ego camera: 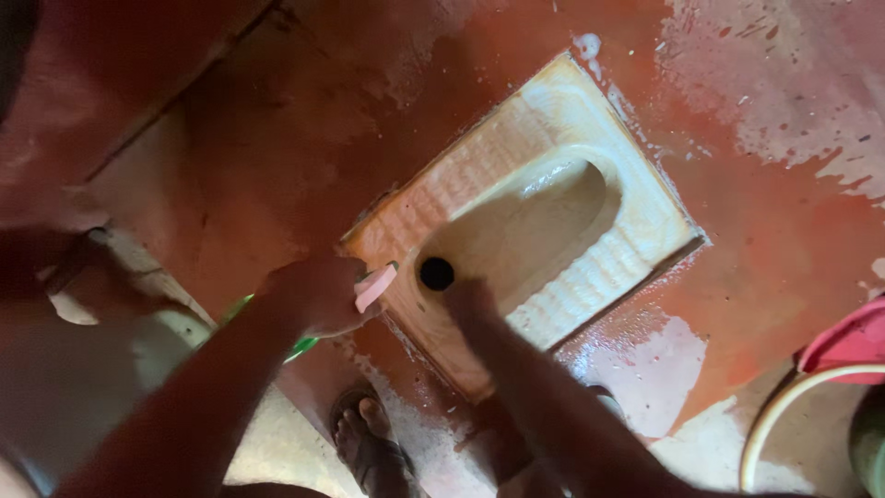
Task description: The person scrubs a squat toilet with a brush and cleaning solution, then rinses the area with a hose. They repeatedly spray cleaner and scrub the bowl and surrounding floor, then rinse the toilet and floor with water from a hose.
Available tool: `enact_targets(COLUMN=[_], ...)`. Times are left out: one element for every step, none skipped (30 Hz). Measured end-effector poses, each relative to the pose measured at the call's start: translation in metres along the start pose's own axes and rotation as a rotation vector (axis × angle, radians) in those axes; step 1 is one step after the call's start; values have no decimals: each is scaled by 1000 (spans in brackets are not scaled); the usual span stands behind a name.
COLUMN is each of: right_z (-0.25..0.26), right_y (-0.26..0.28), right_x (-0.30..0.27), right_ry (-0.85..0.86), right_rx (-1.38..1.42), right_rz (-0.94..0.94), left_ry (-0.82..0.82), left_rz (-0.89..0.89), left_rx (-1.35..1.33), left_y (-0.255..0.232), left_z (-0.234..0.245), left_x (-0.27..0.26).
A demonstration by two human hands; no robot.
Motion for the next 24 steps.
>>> enact_targets(right_z=[-1, -5, 0, 5, 17, 33, 51, 69, 83, 93, 97, 96, 95, 88, 75, 60, 45, 34, 25, 19, 16, 16, 18, 19], right_y=[5, 10, 13, 14, 7, -6, -20, -36, -46, -48, -45, -40, -28, -12, 2, 15, 19, 20, 20, 12, 5, 0, -1, 1], right_x=[-3, -12, -20, -23, -24, -26, -31, -37, -45, -53, -59, -59, -55, -51, -38, -25, -14, 1, 11, 14, 16, 19, 20, 19], right_ry=[-51, -93, -134, -43, 48, 133, 185, 236, 286, 331, 375, 422, 347, 275, 277, 282, 301, 318, 333, 286, 232, 218, 228, 255], right_rx=[137, 274, 412, 349, 287, 221, 241, 261, 282, 282, 284, 288, 255, 223, 312, 401, 502, 599, 696, 926, 1136, 1185, 1164, 1080], right_rz=[-48, -91, -136, -108, -79, -53, -87, -124, -160, -170, -181, -191, -141, -87, -73, -56, -130, -205, -280, -383, -461, -482, -473, -443], left_ry=[-11, -14, -17, -18, -16, -15, -17, -17, -18, -21, -24, -26, -27, -26, -25, -22, -18, -17, -18, -19, -21, -29, -40, -53], left_rz=[5, 7, -2, -18, -32, -42, -55, -68, -74, -83, -88, -90, -90, -87, -81, -76, -69, -58, -48, -31, -21, -7, 3, 10], left_rx=[2, -4, -23, -33, -45, -51, -59, -63, -67, -73, -81, -83, -84, -89, -93, -99, -107, -116, -125, -143, -157, -173, -190, -209], left_y=[0, -1, -3, -6, -8, -12, -17, -22, -26, -30, -32, -34, -35, -34, -33, -31, -29, -26, -24, -19, -15, -11, -6, -3], left_z=[5, 6, 7, 9, 11, 14, 18, 21, 26, 29, 32, 36, 39, 41, 43, 42, 41, 40, 40, 39, 38, 38, 39, 39], left_x=[1, 0, -1, 0, 0, 1, 1, 1, 2, 3, 2, 3, 4, 4, 4, 3, 2, 1, -1, -5, -8, -11, -14, -17])
Point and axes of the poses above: each hand's wrist, its own x-axis towards the middle knuckle, its own z-axis out of the back of the hand, y = z × x, the point moved 8 cm from there along x, towards the middle knuckle, and after that the axes turned 1 degree about z, right-handed, at the moved point
